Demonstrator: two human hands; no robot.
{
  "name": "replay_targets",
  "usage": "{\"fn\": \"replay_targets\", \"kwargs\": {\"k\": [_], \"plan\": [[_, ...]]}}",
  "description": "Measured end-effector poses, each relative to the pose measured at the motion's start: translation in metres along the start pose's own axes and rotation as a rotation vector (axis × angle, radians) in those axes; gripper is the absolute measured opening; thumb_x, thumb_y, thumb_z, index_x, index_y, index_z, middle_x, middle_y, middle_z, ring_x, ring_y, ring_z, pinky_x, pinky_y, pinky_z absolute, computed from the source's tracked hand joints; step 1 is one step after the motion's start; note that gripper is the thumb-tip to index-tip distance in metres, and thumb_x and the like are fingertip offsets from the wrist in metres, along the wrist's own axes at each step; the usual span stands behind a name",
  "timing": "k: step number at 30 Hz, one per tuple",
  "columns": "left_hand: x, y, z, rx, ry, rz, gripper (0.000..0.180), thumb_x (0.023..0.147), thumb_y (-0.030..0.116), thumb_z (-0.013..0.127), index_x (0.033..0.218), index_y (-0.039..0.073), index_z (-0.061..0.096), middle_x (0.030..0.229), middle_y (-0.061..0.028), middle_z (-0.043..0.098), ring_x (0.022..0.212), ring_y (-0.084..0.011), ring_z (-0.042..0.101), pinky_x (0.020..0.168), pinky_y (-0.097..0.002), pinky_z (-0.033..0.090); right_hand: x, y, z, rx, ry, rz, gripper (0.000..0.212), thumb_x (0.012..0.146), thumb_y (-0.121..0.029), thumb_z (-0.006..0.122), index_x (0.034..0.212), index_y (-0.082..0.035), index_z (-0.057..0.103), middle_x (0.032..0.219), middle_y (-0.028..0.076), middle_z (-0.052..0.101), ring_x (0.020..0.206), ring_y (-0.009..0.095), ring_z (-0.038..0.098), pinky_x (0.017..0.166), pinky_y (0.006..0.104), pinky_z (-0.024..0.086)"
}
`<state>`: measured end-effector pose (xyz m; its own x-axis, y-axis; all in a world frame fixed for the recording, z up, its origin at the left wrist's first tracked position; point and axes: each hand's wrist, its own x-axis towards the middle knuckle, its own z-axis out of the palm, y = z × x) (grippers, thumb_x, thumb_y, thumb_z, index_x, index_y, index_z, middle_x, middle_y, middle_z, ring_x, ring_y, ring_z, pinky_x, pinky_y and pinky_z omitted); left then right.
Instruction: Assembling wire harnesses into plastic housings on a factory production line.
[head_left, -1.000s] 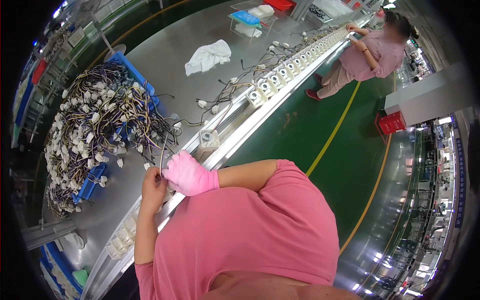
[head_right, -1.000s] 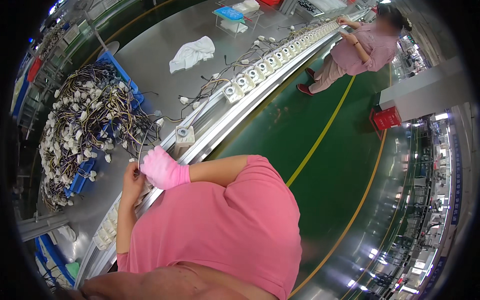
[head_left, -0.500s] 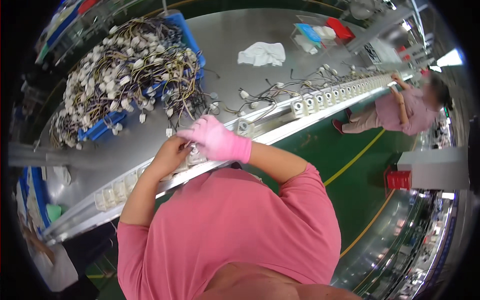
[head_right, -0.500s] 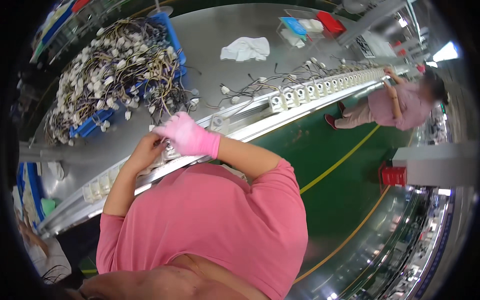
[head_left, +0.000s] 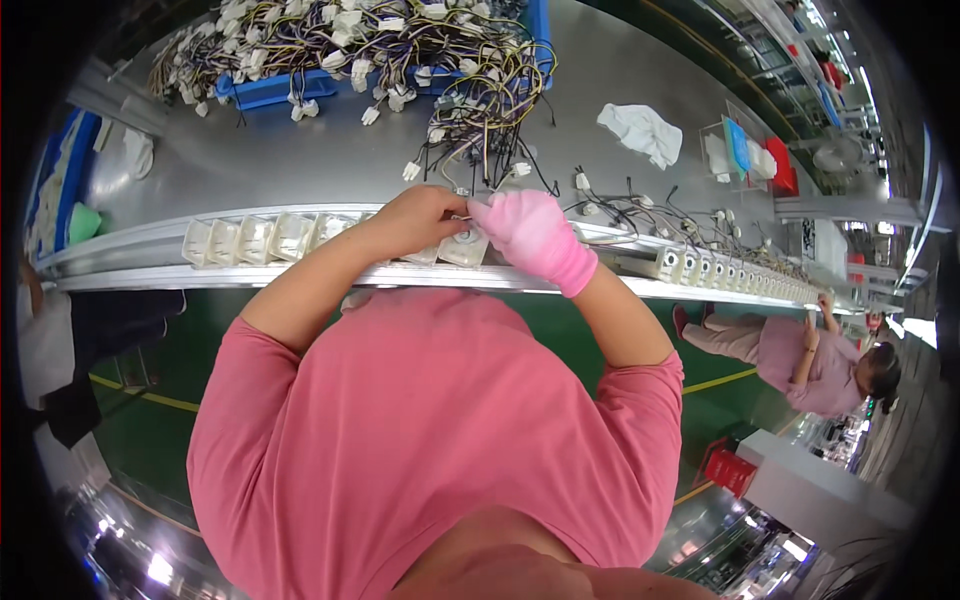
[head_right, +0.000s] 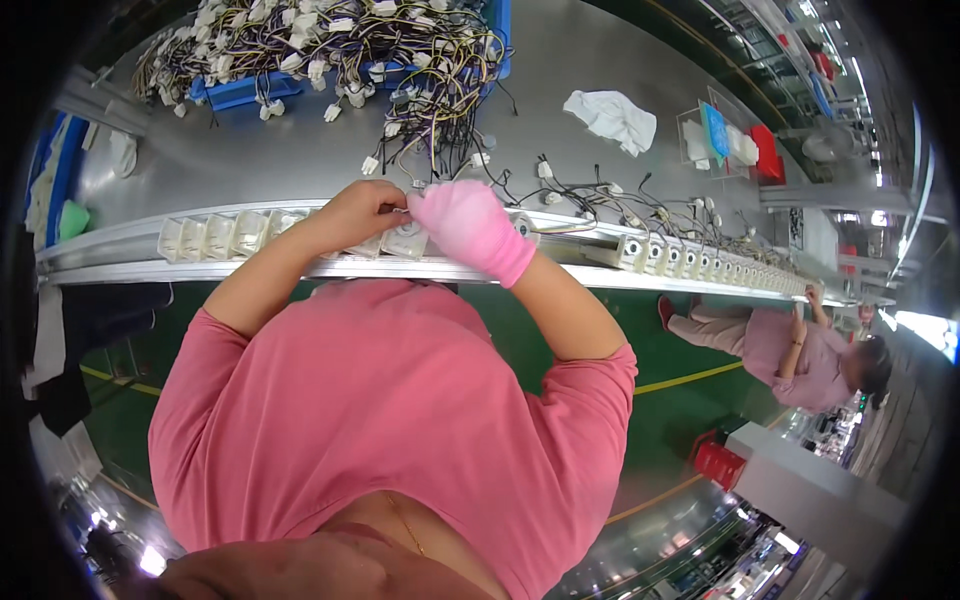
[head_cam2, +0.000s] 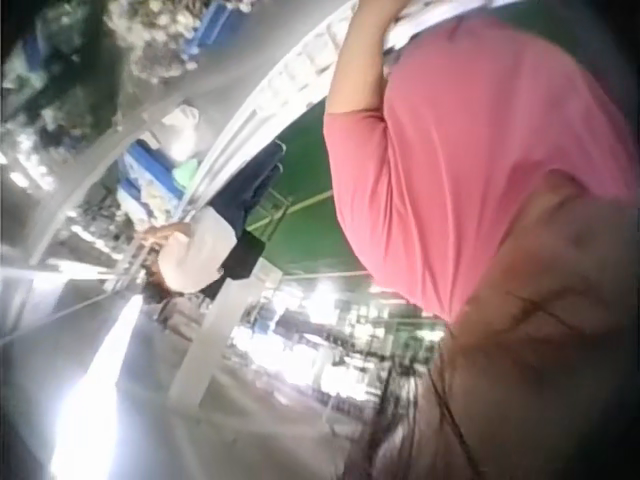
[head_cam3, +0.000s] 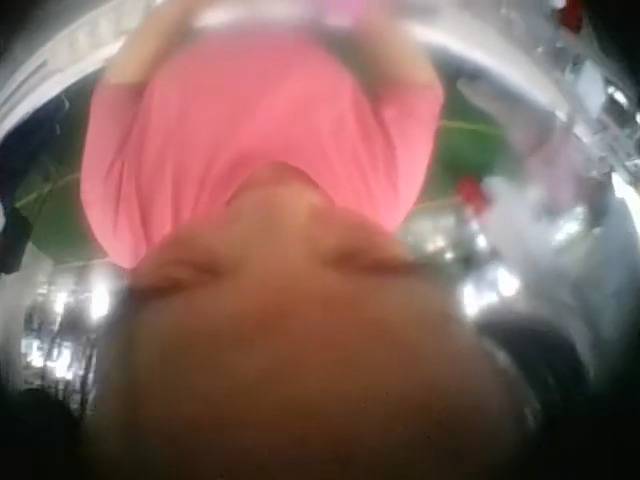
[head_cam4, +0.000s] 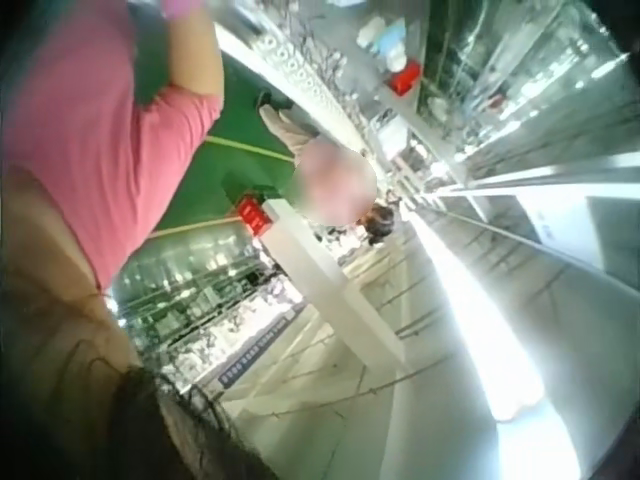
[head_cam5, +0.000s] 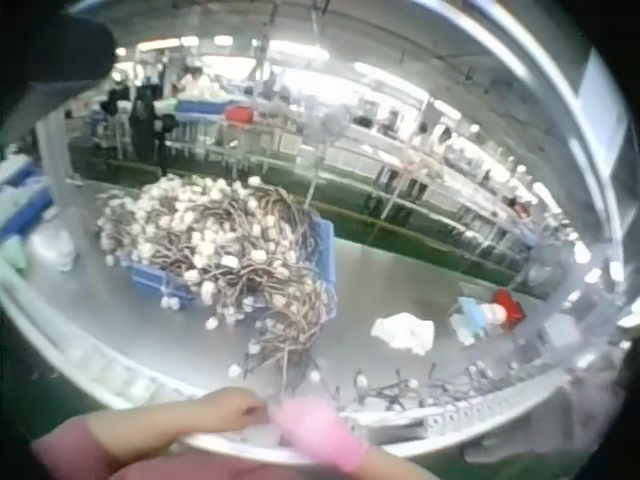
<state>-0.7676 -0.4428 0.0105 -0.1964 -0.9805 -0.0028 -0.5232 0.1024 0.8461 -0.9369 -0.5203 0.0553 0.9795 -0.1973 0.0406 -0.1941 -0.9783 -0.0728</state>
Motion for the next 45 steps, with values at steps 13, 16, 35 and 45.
{"fn": "replay_targets", "kwargs": {"k": [13,16,35,45], "plan": [[-0.003,0.002,0.000,-0.014,-0.021,-0.160,0.015,0.074,0.018,0.060,0.081,0.004,0.062,0.079,-0.0137,0.062,0.075,-0.0292,0.058,0.065,-0.0375,0.045,0.008,-0.013,-0.009,0.239,-0.120,0.408,0.014,0.074,-0.018,0.053,0.081,-0.006,0.056,0.070,0.016,0.059,0.068,0.031,0.058,0.059,0.0413,0.046],[0.000,0.009,0.001,0.039,-0.012,-0.164,0.016,0.074,0.019,0.059,0.083,0.006,0.063,0.080,-0.0129,0.062,0.077,-0.0294,0.059,0.066,-0.0386,0.045,0.005,-0.021,0.002,0.278,-0.064,0.464,0.011,0.071,-0.016,0.055,0.076,-0.006,0.054,0.070,0.014,0.058,0.070,0.031,0.058,0.061,0.0413,0.046],[-0.003,0.007,0.005,0.101,-0.008,-0.226,0.019,0.070,0.017,0.055,0.087,0.009,0.059,0.086,-0.0091,0.062,0.084,-0.0282,0.058,0.070,-0.0407,0.045,0.003,-0.012,-0.001,0.051,0.026,0.175,0.010,0.065,-0.013,0.063,0.063,-0.011,0.054,0.057,0.006,0.052,0.060,0.026,0.052,0.064,0.0354,0.035],[-0.008,0.006,0.003,0.169,-0.060,-0.065,0.023,0.073,0.016,0.055,0.093,0.004,0.052,0.095,-0.0103,0.055,0.092,-0.0291,0.053,0.078,-0.0409,0.042,0.006,-0.021,-0.003,-0.029,-0.067,0.309,0.010,0.066,-0.014,0.063,0.073,-0.010,0.057,0.065,0.005,0.056,0.066,0.025,0.053,0.070,0.0360,0.037]]}}
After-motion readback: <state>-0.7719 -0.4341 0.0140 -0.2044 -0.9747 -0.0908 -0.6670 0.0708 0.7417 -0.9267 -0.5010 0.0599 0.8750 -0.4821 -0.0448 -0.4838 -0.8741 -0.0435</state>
